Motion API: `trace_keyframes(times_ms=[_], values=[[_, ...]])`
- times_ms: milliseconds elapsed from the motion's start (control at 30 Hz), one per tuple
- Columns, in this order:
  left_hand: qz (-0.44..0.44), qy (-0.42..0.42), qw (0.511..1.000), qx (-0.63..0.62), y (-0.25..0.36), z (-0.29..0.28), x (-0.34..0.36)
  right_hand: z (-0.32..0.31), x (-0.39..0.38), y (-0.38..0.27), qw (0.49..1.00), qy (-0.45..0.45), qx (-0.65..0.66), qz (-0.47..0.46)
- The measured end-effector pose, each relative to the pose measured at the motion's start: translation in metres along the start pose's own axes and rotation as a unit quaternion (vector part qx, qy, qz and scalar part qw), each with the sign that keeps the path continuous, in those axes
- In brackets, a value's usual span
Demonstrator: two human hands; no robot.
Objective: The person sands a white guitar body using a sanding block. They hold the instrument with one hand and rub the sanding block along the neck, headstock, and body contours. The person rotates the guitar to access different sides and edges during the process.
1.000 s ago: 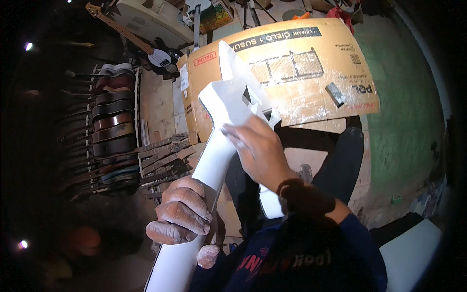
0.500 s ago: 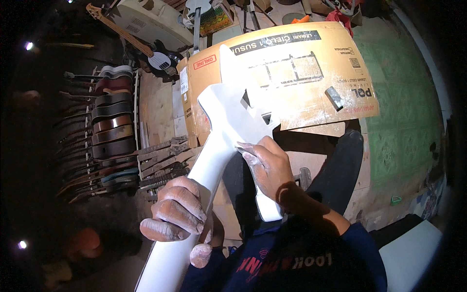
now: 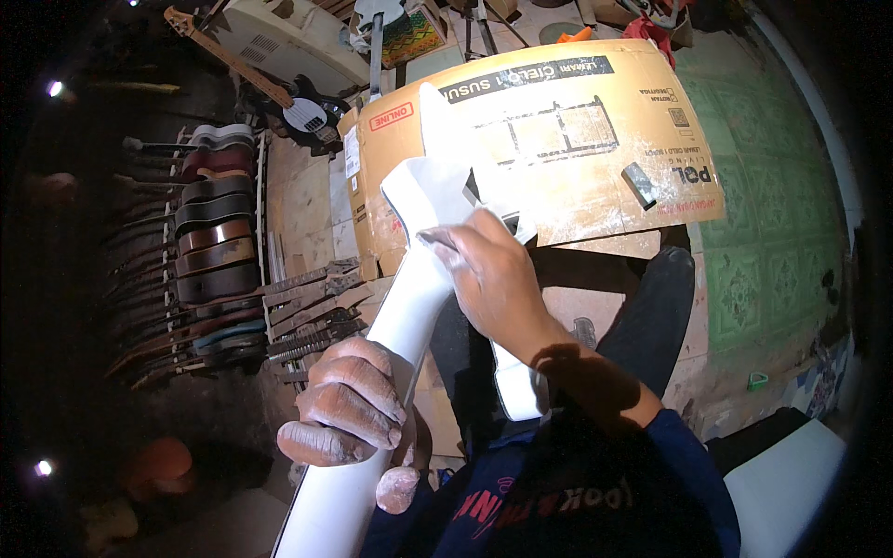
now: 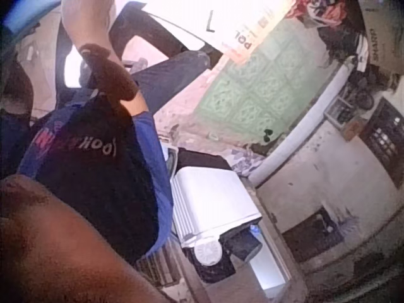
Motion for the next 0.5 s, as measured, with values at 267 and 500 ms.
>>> trace_keyframes(times_ms=[267, 500], values=[[-0.001, -0.032, 0.999, -0.026, 0.005, -0.005, 0.002, -0.033, -0.036, 0.021, 0.982, 0.045, 0.126, 0.133], [-0.011, -0.095, 0.994, -0.058, 0.004, -0.003, 0.012, -0.006, -0.022, 0.014, 0.993, 0.058, 0.037, 0.095]])
Point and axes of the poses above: each hand's wrist, its own x-axis towards the middle knuckle, its own z-axis out of the palm, y = z × x, the point moved 2 cm from there along x, towards the middle knuckle, and after that the axes turned 6 degrees about -z, right-handed, at the moved point
